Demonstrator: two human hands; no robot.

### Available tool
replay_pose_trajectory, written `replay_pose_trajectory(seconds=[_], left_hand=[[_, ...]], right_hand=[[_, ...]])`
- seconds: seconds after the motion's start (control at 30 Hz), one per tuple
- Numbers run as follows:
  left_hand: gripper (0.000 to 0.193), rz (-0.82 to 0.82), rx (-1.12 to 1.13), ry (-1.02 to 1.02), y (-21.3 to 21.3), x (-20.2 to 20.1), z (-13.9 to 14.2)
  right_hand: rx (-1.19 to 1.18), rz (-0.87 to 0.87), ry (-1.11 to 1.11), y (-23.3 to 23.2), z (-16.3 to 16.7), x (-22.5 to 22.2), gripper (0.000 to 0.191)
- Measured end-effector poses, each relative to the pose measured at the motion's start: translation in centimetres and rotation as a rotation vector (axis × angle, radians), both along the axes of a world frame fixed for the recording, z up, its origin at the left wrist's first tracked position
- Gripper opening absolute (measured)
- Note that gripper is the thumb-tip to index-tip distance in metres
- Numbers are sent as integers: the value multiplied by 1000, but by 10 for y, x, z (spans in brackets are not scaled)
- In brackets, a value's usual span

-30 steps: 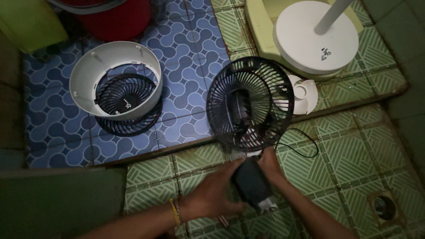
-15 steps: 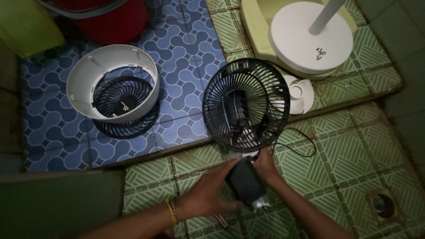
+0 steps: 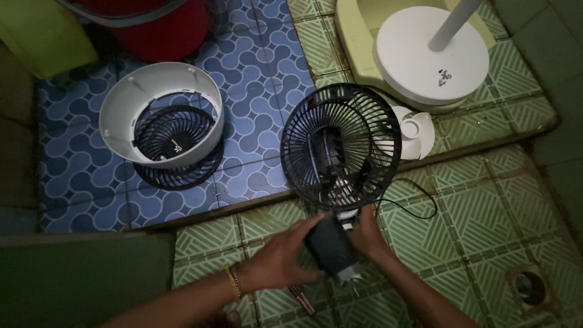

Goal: The person services a small desk fan on a tiled floor. They use a screwdriver to unscrew the blade nut, remove the fan blade and motor housing, handle the motor and base, and then reattach the front grille over the fan head.

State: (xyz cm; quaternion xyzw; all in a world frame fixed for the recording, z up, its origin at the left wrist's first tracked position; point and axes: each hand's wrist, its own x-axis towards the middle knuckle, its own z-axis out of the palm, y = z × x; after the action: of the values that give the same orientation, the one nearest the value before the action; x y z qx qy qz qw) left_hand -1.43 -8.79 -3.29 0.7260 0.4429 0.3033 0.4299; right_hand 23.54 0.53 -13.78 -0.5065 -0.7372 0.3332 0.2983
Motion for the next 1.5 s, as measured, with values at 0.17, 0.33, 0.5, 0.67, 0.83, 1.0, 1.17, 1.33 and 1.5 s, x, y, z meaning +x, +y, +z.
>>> replay_pose_trajectory(seconds=[0.17,0.33,0.5,0.67,0.83,1.0,1.17,1.33,1.5], left_hand=[[110,-25,-105,28,1,-4,5],[105,-52,-17,-47,5,0,6],[110,-17,-51,47,1,9,7],[109,-63,-23,89,-3,11,7],[75,-16,59,-73,1,-6,-11],[7,210,103,99,44,-63,-43],[22,236,310,131,114,-79,-65],[27,303,174,192,141,-65,-67],[21,329,106,256,143,-59,-68]], right_hand=[[-110,-187,-77,-18,9,27,81],[-651,7,259,-34,18,68,65],[-1101,198,350,-59,32,55,98],[-982,250,378,-61,58,37,103],[-870,217,247,-63,69,30,108],[-822,226,286,-70,70,27,111],[-791,217,316,-71,78,24,115],[-825,199,361,-69,88,22,115],[-872,156,366,-70,89,23,115]])
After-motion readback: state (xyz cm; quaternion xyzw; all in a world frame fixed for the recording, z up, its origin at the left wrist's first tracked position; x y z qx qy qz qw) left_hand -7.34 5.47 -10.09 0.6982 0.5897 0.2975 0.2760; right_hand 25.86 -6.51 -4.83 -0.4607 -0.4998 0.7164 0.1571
